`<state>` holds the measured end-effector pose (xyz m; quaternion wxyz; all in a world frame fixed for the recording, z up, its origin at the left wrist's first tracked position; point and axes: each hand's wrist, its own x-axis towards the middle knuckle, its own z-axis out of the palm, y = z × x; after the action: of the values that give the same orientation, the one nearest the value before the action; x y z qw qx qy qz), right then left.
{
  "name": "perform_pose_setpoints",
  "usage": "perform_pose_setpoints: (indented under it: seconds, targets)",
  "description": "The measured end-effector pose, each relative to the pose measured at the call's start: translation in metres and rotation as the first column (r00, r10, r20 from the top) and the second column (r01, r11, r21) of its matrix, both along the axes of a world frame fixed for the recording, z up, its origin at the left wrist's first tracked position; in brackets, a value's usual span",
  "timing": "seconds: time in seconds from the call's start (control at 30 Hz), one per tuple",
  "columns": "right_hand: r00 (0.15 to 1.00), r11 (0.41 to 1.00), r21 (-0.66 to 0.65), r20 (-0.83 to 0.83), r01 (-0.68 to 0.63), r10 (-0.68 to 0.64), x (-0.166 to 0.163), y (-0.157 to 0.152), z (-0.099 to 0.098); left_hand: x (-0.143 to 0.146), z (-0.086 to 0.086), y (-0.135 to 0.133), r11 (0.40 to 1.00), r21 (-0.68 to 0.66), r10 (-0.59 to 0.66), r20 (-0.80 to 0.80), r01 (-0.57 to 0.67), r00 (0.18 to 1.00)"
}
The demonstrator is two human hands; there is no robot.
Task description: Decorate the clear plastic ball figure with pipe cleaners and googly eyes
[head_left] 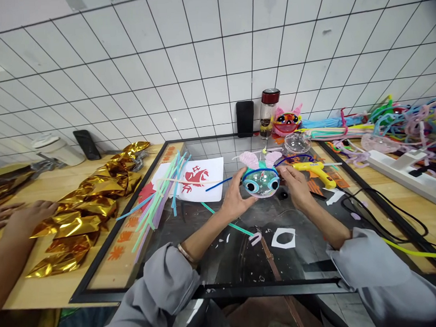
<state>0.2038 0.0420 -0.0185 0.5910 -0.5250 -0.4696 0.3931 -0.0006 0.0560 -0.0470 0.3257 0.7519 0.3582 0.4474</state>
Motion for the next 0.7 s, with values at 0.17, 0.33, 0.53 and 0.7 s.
perform_pose_setpoints:
  seconds: [0.17, 0.33, 0.53, 0.7]
  targets:
    - [0.999, 1.0, 0.003, 0.04, 0.019, -0.019, 0.001, 0.001, -0.001, 0.0, 0.002, -0.001, 1.0, -0.009, -0.019, -0.002, 0.019, 1.0]
    - [0.999, 1.0, -0.013, 0.021, 0.027, -0.027, 0.001, 0.0, 0.003, -0.001, 0.001, -0.001, 1.0, -0.018, -0.022, 0.0, 0.022, 1.0]
    - [0.998, 0.998, -0.005, -0.027, 0.062, -0.062, 0.003, -0.001, 0.01, -0.003, -0.002, -0.001, 0.999, -0.051, -0.002, -0.017, 0.001, 1.0]
    - [0.996, 0.996, 0.031, -0.019, 0.087, -0.087, 0.004, 0.0, 0.009, -0.004, -0.001, -0.002, 0.999, -0.05, 0.013, -0.021, -0.014, 1.0]
